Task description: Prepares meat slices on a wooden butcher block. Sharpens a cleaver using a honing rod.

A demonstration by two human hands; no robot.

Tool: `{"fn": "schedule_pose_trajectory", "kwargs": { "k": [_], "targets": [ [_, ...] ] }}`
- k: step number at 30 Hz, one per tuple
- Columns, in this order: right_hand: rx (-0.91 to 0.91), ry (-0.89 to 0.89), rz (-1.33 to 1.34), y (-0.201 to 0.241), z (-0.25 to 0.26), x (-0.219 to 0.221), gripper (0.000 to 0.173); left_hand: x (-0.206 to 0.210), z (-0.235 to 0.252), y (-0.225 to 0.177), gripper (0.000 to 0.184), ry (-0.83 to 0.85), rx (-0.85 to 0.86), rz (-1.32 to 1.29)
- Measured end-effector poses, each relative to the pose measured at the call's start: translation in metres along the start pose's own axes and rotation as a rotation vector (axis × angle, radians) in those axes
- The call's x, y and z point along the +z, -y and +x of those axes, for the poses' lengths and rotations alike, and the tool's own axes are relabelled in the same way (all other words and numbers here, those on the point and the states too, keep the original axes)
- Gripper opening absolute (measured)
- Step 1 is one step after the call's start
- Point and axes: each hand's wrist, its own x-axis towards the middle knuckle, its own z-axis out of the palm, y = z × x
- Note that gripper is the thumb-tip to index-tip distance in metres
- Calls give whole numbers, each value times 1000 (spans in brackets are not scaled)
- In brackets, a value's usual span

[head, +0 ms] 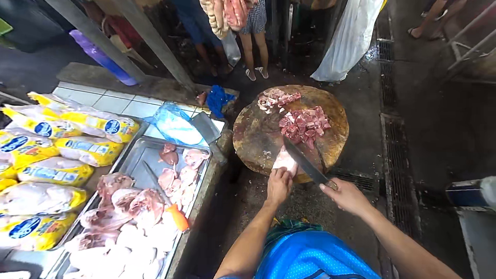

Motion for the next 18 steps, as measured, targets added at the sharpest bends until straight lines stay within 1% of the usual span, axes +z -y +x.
{"fn": "schedule_pose_trajectory", "kwargs": {
  "k": [3, 5, 6, 9, 11, 14, 16, 18],
  "targets": [
    [47, 151, -36, 61, 25, -11, 58, -1, 4, 7, 28, -46, 49, -14],
    [112, 176, -89, 78, 37, -18, 59, -3, 5, 9, 28, -44, 54, -12],
    [143, 159, -114, 78, 42, -21, 60, -4, 5, 9, 28, -30, 50, -15],
    [187, 72, -158, 59, 43, -30, 59, -8, 11, 11, 30, 14, 36, -34],
    [201, 12, -196, 37, 39, -34, 62, -11, 13, 13, 30, 59, 16, -29],
    [246, -99, -196, 1, 20, -30, 62, -27, 15, 14, 31, 152, -72, -70],
    [303, -199, -67, -22, 4, -18, 60, -40, 21, 14, 34, 136, -157, -139],
    [354, -262, 151, -42, -4, 0, 55, -44, 31, 12, 43, 68, -185, -171]
  ]
}}
